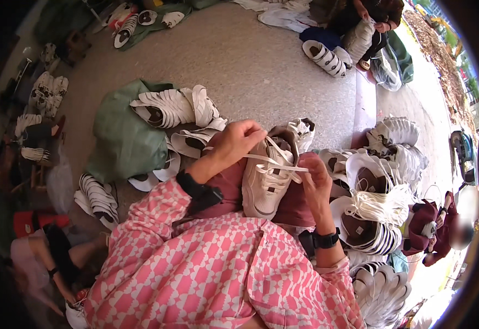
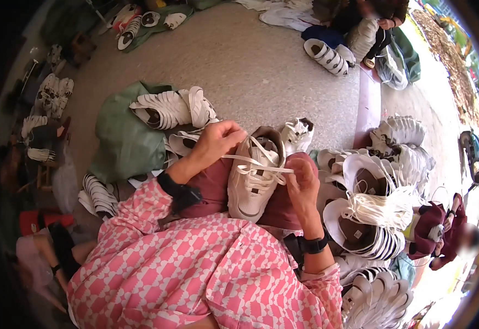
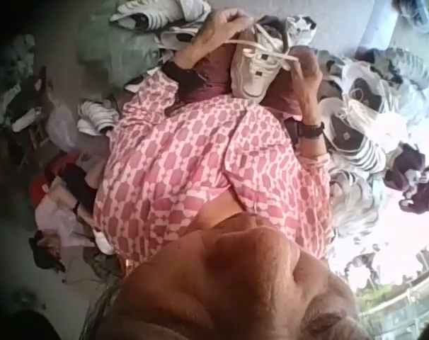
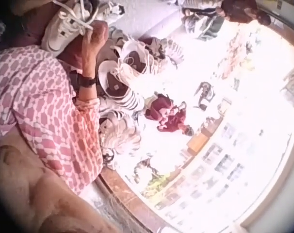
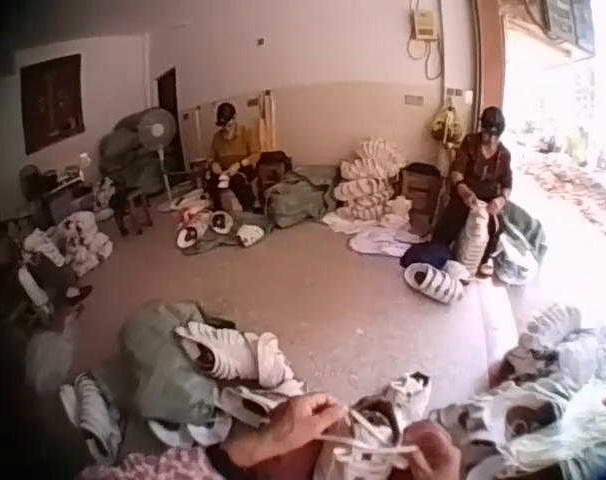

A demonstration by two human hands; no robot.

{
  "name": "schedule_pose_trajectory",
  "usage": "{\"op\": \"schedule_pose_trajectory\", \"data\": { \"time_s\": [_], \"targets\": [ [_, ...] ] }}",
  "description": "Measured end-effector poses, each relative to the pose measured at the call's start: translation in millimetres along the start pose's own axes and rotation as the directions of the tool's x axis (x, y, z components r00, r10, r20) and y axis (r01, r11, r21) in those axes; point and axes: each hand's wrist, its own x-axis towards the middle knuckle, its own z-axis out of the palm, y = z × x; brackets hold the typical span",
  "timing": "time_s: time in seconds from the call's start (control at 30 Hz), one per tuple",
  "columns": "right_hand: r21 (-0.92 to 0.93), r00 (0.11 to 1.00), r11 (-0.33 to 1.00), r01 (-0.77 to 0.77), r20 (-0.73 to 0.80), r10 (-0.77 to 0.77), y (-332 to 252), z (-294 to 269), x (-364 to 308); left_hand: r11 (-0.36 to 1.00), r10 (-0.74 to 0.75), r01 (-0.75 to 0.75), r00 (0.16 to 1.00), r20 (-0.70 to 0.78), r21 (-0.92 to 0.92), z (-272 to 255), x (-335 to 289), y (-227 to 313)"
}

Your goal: The recorder is threading laces into a shoe and organizing shoe parts while sitting on the floor.

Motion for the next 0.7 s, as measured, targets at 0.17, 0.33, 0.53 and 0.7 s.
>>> {"op": "schedule_pose_trajectory", "data": {
  "time_s": [0.17,0.33,0.53,0.7],
  "targets": [
    [-0.253,0.944,0.912,0.323,0.161,-0.289,-7.0,-8.9,9.6,0.724,-0.504,0.622,0.772,0.388,-0.297,-35.0,-53.4,-10.3],
    [-0.147,0.980,0.986,0.078,0.195,-0.049,-21.8,-11.0,9.0,0.329,-0.380,0.563,0.814,0.440,-0.758,-16.5,-58.4,-19.6],
    [-0.056,0.977,0.998,-0.037,0.209,0.048,-41.9,-12.6,11.4,0.308,-0.266,0.365,0.920,0.289,-0.879,-11.4,-33.9,-14.0],
    [-0.090,0.969,0.996,0.002,0.248,0.021,-57.7,-14.2,25.7,0.587,-0.017,0.313,0.927,0.375,-0.746,-22.1,-25.5,1.7]
  ]
}}
